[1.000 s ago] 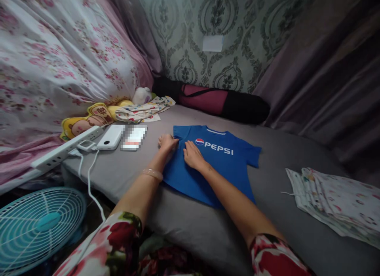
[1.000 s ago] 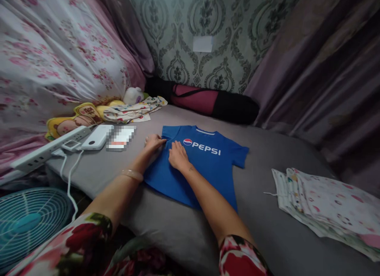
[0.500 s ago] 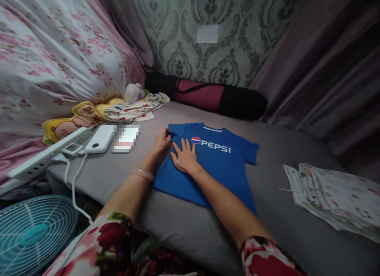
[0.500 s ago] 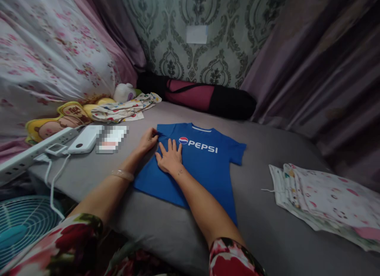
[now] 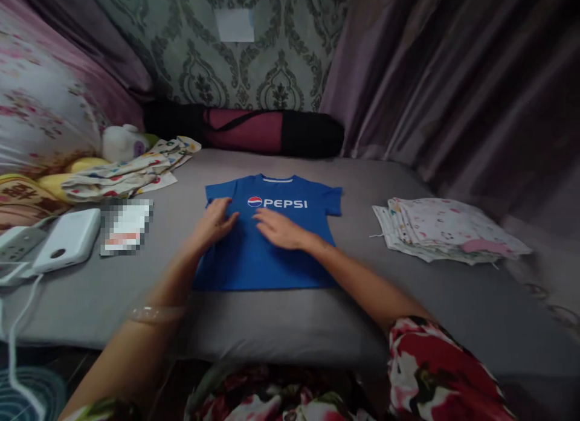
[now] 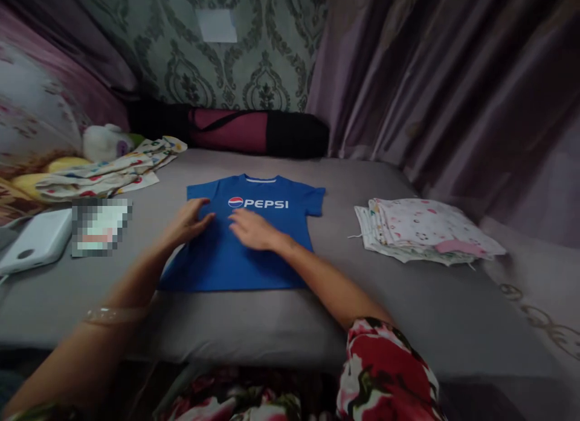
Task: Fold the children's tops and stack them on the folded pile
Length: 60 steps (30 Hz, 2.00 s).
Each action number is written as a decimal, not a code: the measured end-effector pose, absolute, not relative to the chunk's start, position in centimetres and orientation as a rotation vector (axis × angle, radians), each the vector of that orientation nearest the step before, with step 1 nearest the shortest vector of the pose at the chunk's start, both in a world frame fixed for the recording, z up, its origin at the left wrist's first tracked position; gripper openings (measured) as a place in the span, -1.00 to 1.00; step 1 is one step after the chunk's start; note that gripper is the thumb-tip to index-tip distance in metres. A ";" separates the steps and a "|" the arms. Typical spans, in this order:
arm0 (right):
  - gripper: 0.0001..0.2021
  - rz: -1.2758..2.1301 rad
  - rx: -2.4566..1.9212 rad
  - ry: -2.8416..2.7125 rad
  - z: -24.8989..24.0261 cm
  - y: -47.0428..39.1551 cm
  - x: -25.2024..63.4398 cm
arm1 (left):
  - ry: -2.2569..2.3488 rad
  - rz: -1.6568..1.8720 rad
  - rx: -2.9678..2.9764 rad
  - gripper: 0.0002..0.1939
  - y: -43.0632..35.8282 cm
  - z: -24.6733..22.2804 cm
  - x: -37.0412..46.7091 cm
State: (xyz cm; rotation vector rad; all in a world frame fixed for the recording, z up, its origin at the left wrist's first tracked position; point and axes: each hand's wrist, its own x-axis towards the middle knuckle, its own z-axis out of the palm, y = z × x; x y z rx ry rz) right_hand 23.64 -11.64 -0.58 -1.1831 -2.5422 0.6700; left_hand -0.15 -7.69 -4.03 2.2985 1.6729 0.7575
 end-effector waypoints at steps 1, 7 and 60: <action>-0.48 0.590 -1.373 -2.469 -1.0 -10.2 25.4 | 1.551 0.655 2.362 -0.45 -8.3 -4.1 0.9; -0.40 0.361 -1.722 -2.463 -3.8 -8.1 31.5 | 1.577 0.251 2.437 -0.31 -10.8 -6.0 3.7; -0.54 0.281 -1.680 -2.500 -0.8 -21.3 36.6 | 2.099 -0.089 2.455 -0.68 -16.0 -0.1 10.0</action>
